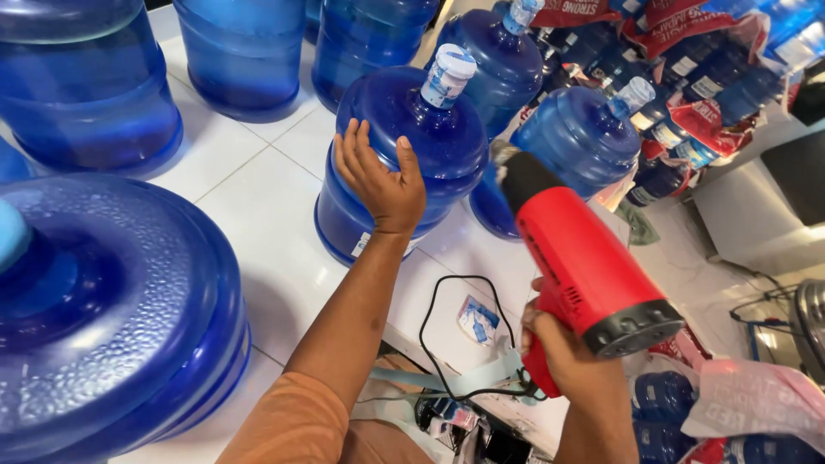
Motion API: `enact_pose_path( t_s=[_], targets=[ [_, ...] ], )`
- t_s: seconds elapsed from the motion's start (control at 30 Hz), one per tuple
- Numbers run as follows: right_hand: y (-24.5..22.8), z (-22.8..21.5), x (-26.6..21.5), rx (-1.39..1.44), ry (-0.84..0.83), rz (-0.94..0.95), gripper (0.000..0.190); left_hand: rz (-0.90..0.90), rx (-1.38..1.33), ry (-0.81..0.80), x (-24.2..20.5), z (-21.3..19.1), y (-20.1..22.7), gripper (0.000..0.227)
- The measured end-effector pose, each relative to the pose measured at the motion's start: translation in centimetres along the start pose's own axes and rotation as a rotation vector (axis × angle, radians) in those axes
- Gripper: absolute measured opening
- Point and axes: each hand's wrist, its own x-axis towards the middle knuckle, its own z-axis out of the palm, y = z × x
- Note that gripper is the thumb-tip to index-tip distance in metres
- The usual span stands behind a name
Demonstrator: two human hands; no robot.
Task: The person uses a red heat gun to apply heat to the necks of large blue water jugs. They then place white paper seals over the caps and wipe the jugs with a cloth. The person handles multiple jugs in a row, applying heat and seals to each one.
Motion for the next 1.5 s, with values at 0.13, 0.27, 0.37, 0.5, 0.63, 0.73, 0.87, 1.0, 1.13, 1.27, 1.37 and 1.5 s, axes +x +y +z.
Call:
enact_pose_path(
  t_s=[0.13,0.27,0.37,0.5,0.63,0.73,0.87,1.0,1.13,1.27,1.37,1.5],
  targets=[
    [-0.8,0.6,-1.7,0.305,0.176,0.111,0.021,-0.017,-0.013,-0.042,0.6,-0.6,0.3,0.054],
    [-0.4,1.1,-2.2,0.304,0.236,0.038,0.006,-0.022,-0.006,-0.068,0.7,-0.8,0.1,0.055],
    [-0.4,1.4,-2.4,0.326,0.311,0.085,0.018,-0.021,0.007,-0.099,0.8,-1.0,0.0,0.055],
    [2.8,-0.4,-2.1,0.210,0.256,-0.018,0.003,-0.025,0.068,-0.231,3.2,-1.5,1.2,0.052],
    [4.3,-1.6,-1.2,-0.040,0.122,-0.145,0.038,0.090,0.155,-0.513,6.1,2.2,1.2,0.077],
    [3.6,-2.2,-0.6,0.145,0.230,0.116,0.095,0.146,0.122,-0.667,8.1,6.3,1.4,0.091],
    [9.4,-5.0,1.5,0.073,0.277,0.178,0.110,0.085,-0.071,-0.827,9.5,7.4,2.0,0.056],
    [15.0,-6.1,4.4,-0.031,0.360,0.224,0.094,0.168,-0.024,-0.871,9.4,6.7,1.6,0.054],
    [20.4,-6.9,7.6,-0.399,0.498,0.165,0.090,0.434,0.402,-0.833,7.6,4.2,1.0,0.060],
    [23.4,-6.4,11.3,-0.457,0.481,0.381,0.064,0.629,0.335,-0.721,5.4,1.0,1.6,0.068],
    [28.4,-5.4,14.5,-0.468,0.508,0.417,0.060,0.710,0.205,-0.556,3.7,-0.3,2.2,0.053],
    [32.7,-3.6,17.6,-0.470,0.505,0.521,0.058,0.695,0.179,-0.527,2.2,-1.2,2.0,0.047]
  ],
)
